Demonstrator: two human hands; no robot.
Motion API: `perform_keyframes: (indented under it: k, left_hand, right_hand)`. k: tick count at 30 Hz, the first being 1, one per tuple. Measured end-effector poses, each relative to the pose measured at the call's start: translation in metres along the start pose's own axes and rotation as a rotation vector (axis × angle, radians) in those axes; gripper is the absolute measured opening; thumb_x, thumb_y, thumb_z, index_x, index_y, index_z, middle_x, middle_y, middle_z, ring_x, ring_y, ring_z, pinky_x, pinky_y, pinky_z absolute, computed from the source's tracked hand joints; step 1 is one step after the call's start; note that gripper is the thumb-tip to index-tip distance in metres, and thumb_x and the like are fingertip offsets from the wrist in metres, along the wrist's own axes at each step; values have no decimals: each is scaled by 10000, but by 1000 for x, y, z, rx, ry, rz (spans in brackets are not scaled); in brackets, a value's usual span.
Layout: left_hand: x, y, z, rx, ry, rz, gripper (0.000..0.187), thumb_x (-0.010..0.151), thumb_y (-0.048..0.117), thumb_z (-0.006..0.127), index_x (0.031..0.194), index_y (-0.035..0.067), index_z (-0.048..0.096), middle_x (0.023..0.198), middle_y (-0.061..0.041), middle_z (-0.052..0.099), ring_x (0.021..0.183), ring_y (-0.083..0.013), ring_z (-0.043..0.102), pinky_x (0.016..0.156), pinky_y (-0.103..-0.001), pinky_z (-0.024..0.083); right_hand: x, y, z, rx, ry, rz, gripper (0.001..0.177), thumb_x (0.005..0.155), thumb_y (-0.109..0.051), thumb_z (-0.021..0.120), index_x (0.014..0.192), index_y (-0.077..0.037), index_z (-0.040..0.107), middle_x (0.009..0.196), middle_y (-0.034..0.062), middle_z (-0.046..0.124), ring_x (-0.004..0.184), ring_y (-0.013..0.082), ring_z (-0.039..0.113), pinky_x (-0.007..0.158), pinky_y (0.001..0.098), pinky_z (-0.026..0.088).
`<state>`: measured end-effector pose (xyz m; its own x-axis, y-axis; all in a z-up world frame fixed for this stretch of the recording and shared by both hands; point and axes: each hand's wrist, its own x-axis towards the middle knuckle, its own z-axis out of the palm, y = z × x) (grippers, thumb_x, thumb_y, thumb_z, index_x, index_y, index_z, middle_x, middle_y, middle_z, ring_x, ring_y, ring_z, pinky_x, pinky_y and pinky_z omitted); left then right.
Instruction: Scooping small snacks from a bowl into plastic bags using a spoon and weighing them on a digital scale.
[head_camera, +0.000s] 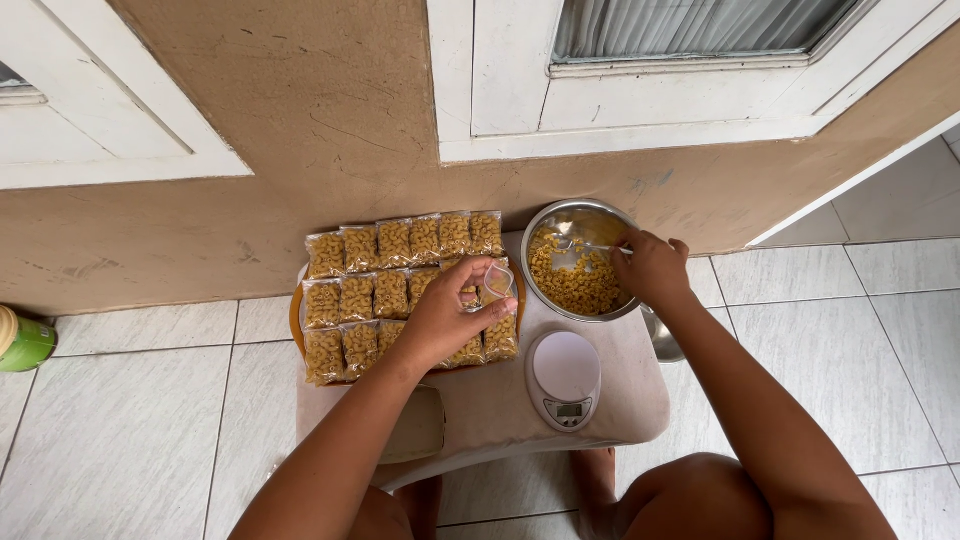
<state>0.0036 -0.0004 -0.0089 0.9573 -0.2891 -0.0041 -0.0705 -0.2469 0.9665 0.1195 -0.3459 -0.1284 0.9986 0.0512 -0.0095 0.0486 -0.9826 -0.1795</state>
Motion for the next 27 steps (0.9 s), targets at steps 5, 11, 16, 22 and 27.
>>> perform_keyframes:
  k: [5,11,16,22,27]
  left_hand:
    - [0,2,0,15,-5,-11,565,925,206,749,1393,-7,516,1305,-275,618,1288,-488,544,1061,-634,456]
    - [6,-6,3,-5,-13,-15,595,935,275,749,1399,-8,508,1319,-263,613,1297,-474,545,1063,-621,460]
    - [7,-5,5,-27,6,-16,600,936,280,749,1399,-16,508,1316,-267,615,1296,-485,545,1066,-626,462]
    - [6,-1,9,-52,26,1,607,937,326,747,1392,-1,512,1319,-237,624,1297,-468,552,1065,-609,465]
    - [2,4,13,-71,53,18,622,932,335,756,1401,8,512,1329,-225,633,1306,-450,559,1075,-580,468]
  right_hand:
    - [-18,-22,-52,118,105,-81,239,1032,-332,612,1139,-146,718,980,103,754,973,320,742,1123,546,366]
    - [-61,-73,-119,192,246,-244,181,1003,-274,688,1078,-120,748,845,75,734,843,277,743,1123,561,390]
    - [-91,-100,-141,89,411,-420,96,939,-186,743,1023,-144,762,759,25,684,765,232,721,1105,547,406]
    - [-108,-102,-150,-100,611,-500,61,962,-176,759,1014,-144,757,793,16,672,782,195,694,1115,499,398]
    - [-100,-80,-162,571,240,-92,189,1008,-163,685,1183,-112,734,975,136,741,893,308,740,856,419,565]
